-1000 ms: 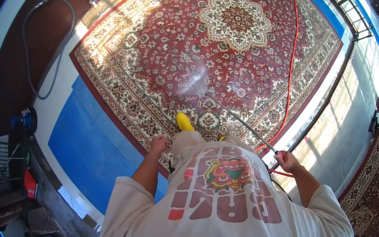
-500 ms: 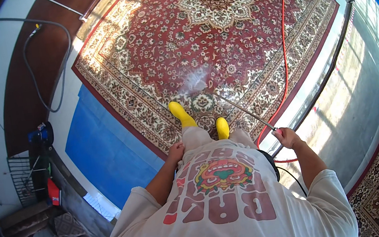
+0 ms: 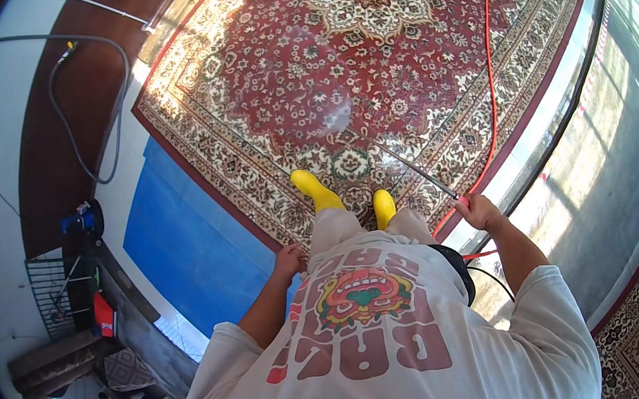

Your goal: Wash a large area rug using a high-pressure water spray wand.

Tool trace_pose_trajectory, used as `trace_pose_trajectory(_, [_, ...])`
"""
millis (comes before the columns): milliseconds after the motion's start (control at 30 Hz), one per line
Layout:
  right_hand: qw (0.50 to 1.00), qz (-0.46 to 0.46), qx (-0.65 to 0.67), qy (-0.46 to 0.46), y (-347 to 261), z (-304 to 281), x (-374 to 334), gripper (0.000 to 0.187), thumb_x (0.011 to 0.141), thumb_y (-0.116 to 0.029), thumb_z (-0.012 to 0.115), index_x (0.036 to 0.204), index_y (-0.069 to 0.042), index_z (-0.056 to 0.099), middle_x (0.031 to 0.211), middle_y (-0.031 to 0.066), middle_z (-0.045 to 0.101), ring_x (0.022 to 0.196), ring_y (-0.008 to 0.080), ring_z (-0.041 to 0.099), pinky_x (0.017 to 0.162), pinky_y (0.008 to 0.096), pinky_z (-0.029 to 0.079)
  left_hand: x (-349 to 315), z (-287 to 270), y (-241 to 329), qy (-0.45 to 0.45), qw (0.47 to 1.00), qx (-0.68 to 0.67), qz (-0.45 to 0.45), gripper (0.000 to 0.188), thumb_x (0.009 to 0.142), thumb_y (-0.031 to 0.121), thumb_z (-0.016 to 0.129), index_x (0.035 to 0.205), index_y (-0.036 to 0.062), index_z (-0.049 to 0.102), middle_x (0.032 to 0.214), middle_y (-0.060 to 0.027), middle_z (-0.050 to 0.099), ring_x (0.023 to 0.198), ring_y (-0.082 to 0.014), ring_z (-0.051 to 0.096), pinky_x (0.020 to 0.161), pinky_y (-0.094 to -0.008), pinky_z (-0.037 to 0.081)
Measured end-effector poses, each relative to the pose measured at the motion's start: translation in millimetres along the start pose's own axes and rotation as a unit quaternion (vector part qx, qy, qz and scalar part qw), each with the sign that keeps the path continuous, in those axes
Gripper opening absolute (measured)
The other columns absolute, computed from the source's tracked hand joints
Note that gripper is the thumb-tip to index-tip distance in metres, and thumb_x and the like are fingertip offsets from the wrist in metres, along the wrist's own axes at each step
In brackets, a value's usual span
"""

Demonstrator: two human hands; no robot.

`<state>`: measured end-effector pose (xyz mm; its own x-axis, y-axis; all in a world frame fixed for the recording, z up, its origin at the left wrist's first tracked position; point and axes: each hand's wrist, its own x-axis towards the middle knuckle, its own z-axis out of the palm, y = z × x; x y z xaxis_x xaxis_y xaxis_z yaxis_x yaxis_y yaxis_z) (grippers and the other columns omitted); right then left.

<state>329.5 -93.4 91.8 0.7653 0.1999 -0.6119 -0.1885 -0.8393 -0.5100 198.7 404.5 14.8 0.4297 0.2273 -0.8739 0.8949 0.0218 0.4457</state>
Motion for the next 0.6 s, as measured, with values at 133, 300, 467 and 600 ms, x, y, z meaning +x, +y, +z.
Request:
trace_pose_trajectory(133, [0.999,0.036,-0.020,-0.020,-8,5,28,0.053,0.084,-0.048,0.052,0.083,0.004,0.058,0.073,0.0270,0.059,0.076,0.0422,0.059,0.068,0.0433,0.046,18,-9,-15,-0.008,0.997,0.068,0.040,0.033,0.086,0.019,0.051,0.115,0.0023,0.053,0.080,-0.0079,0.061,0.066,-0.0153,0.059,0.055,-0.0278,0.046])
trace_pose_trajectory(300, [0.999,0.026,-0.020,-0.010,-23,21,69,0.051,0.086,-0.047,0.052,0.081,0.004,0.057,0.069,0.0249,0.058,0.071,0.0404,0.058,0.065,0.0419,0.045,25,-34,9,-0.023,0.990,0.124,0.069,0.037,0.085,0.019,0.053,0.118,0.0015,0.051,0.081,-0.0081,0.062,0.065,-0.0148,0.059,0.058,-0.0278,0.047])
trace_pose_trajectory(467, [1.000,-0.004,-0.020,0.011,-53,33,112,0.051,0.086,-0.047,0.051,0.076,0.003,0.055,0.067,0.0230,0.057,0.068,0.0383,0.057,0.064,0.0423,0.044,25,-71,63,-0.014,0.999,0.034,0.002,0.036,0.086,0.017,0.052,0.117,-0.0019,0.051,0.083,-0.0085,0.062,0.068,-0.0157,0.059,0.062,-0.0271,0.049])
trace_pose_trajectory(600, [0.999,-0.008,-0.035,0.027,-82,41,142,0.050,0.086,-0.047,0.051,0.075,0.002,0.055,0.066,0.0212,0.056,0.066,0.0378,0.056,0.061,0.0419,0.043,39,-104,92,-0.002,1.000,0.017,0.005,0.035,0.087,0.016,0.052,0.117,-0.0026,0.050,0.083,-0.0079,0.061,0.069,-0.0145,0.059,0.058,-0.0271,0.048])
